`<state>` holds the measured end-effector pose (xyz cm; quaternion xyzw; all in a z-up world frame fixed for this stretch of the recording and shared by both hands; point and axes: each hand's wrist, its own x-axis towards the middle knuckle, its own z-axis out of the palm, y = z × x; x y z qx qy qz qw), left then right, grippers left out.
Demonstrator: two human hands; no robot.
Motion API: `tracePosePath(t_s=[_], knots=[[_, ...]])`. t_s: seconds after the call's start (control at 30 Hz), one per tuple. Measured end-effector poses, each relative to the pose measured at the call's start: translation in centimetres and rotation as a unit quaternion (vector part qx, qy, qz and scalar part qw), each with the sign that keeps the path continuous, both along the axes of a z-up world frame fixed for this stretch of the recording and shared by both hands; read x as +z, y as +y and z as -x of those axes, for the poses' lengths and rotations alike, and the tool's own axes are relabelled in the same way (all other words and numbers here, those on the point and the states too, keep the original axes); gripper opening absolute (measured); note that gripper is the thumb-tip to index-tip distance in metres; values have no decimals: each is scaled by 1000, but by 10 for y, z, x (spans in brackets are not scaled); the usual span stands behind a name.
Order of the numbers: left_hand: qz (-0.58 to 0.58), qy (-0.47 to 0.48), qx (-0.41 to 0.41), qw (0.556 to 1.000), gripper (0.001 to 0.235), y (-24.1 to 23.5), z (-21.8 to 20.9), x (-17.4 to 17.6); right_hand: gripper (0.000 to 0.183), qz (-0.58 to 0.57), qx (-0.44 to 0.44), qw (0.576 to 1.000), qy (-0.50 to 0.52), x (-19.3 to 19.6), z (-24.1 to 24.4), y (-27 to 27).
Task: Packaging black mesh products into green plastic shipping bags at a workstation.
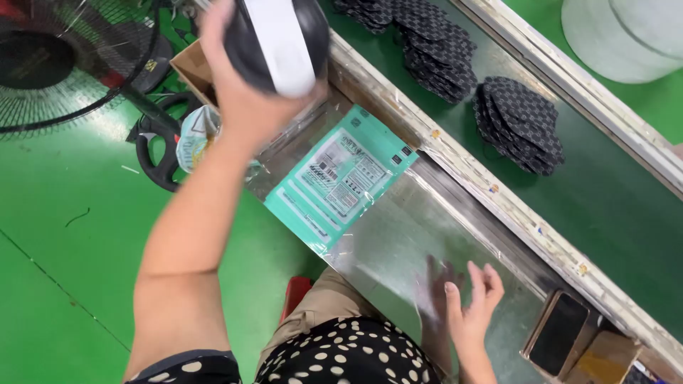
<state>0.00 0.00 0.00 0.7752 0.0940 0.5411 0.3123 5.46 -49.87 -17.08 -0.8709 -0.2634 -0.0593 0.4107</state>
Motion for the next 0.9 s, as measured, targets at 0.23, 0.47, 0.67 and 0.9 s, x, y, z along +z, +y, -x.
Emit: tracePosePath(t_s=[0.23,0.47,0.67,0.9], knots=[[57,40,109,992,122,126,-71,-73,46,44,-53,998,9,-45,10,-17],[155,49,96,982,118,143,-79,-125,44,121,-50,990,-46,-29,13,-3],[66,130,172,974,110,55,-66,-65,42,80,-51,995,-41,-27,-4,-9],[-131,134,-246,951,69,-148,-185,-80,37,148,-74,982,-86,-10,-10,-1]])
